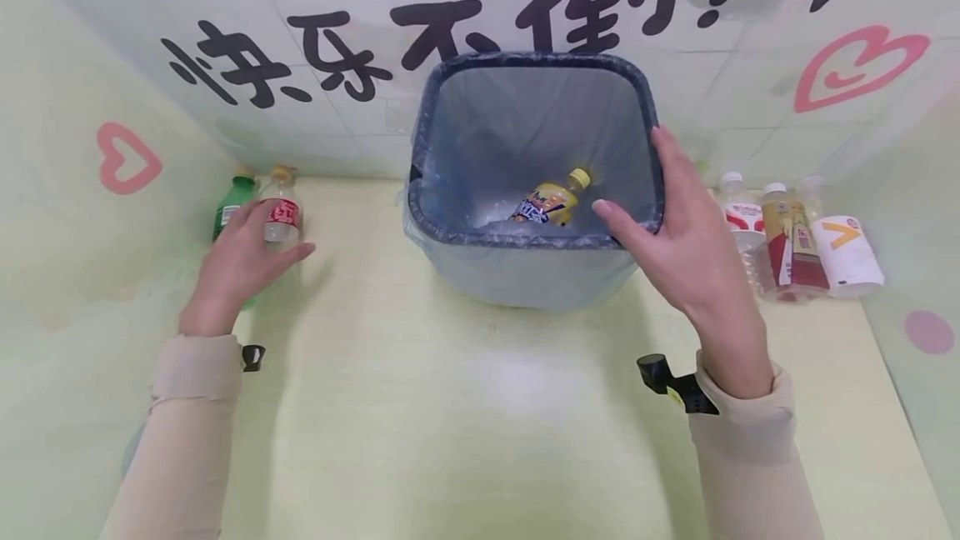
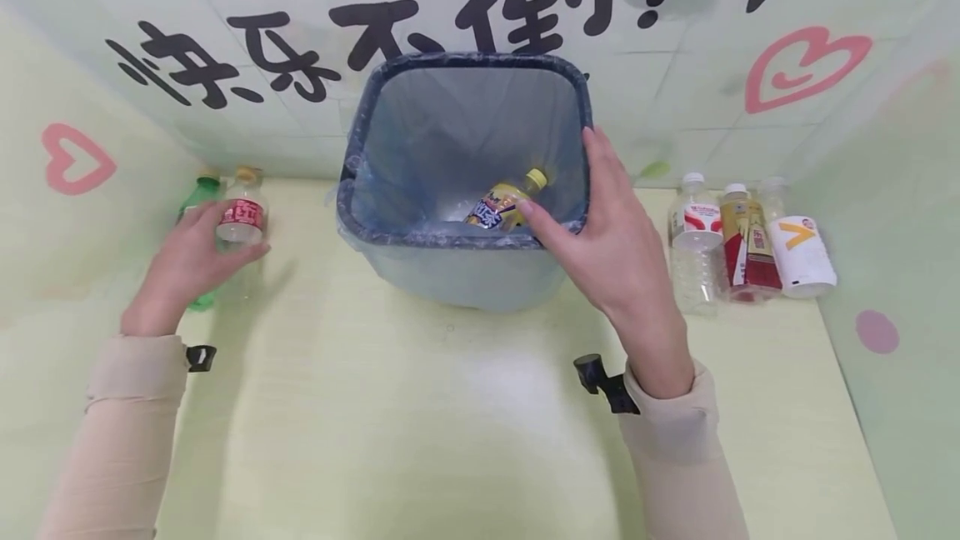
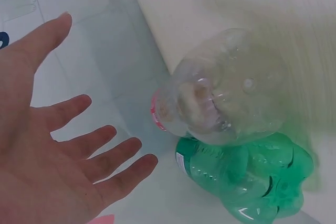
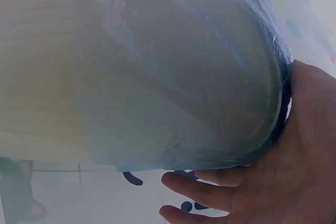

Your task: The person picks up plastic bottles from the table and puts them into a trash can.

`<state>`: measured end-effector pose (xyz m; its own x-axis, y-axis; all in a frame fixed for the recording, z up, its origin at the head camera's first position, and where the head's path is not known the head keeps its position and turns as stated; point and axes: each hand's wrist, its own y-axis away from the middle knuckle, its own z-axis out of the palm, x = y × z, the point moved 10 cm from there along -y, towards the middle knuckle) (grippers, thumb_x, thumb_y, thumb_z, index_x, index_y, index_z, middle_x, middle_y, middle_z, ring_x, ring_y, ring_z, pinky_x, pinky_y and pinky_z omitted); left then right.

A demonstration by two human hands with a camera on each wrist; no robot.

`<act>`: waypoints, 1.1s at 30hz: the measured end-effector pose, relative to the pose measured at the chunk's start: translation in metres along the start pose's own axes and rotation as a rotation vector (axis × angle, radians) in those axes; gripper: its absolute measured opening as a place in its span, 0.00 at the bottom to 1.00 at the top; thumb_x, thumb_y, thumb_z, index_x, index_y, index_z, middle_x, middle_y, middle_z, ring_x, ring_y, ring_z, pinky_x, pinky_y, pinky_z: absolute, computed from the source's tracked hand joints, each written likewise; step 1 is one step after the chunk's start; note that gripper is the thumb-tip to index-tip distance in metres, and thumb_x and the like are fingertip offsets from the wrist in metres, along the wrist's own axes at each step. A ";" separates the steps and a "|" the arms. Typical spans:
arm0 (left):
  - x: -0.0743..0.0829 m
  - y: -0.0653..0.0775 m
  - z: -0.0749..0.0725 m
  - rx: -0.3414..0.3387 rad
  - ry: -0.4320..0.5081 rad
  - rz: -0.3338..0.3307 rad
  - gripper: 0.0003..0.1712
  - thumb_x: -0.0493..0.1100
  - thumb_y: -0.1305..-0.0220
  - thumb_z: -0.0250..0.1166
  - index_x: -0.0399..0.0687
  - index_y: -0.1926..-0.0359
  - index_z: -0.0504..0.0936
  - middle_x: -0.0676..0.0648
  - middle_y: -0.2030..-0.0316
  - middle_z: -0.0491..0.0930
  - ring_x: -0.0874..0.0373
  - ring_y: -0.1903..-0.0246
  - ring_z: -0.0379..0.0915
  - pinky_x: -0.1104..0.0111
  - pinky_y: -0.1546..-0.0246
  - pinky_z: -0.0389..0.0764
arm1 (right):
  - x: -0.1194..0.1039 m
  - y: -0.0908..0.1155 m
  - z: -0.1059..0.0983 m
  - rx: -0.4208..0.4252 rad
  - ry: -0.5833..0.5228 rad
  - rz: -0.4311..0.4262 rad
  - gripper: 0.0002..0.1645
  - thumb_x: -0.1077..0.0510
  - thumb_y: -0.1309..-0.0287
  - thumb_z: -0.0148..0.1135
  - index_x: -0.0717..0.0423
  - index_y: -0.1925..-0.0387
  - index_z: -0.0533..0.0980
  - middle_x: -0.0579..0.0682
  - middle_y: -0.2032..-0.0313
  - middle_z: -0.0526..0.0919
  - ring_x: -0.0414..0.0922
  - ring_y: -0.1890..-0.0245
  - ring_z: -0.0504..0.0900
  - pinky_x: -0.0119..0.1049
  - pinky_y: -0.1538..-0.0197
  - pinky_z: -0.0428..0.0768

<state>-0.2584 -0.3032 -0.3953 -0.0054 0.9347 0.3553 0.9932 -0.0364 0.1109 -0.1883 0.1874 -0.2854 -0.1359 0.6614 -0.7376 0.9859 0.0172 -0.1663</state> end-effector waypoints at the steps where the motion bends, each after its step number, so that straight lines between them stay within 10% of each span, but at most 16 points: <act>1: -0.002 -0.001 0.002 -0.003 -0.005 -0.002 0.53 0.66 0.38 0.64 0.40 0.25 0.56 0.30 0.26 0.48 0.25 0.34 0.51 0.27 0.44 0.57 | 0.000 0.000 0.000 0.002 0.004 0.001 0.53 0.38 0.39 0.63 0.42 0.21 0.47 0.45 0.23 0.53 0.51 0.26 0.56 0.58 0.29 0.56; 20: -0.018 -0.012 0.016 -0.049 0.003 -0.049 0.56 0.69 0.36 0.59 0.38 0.23 0.48 0.31 0.24 0.26 0.20 0.32 0.40 0.25 0.45 0.53 | 0.002 -0.001 0.000 -0.009 -0.010 0.016 0.54 0.39 0.40 0.65 0.40 0.21 0.47 0.43 0.24 0.53 0.51 0.26 0.57 0.58 0.29 0.57; 33: -0.029 -0.022 0.036 -0.100 0.043 -0.069 0.55 0.72 0.32 0.46 0.33 0.24 0.47 0.27 0.25 0.31 0.22 0.30 0.36 0.26 0.42 0.52 | 0.002 -0.002 0.000 -0.018 -0.060 0.009 0.54 0.42 0.40 0.67 0.40 0.21 0.47 0.42 0.24 0.54 0.49 0.27 0.58 0.56 0.28 0.57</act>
<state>-0.2755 -0.3169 -0.4419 -0.0804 0.9203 0.3829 0.9737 -0.0097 0.2277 -0.1905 0.1885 -0.2869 -0.1322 0.6157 -0.7768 0.9887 0.0257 -0.1480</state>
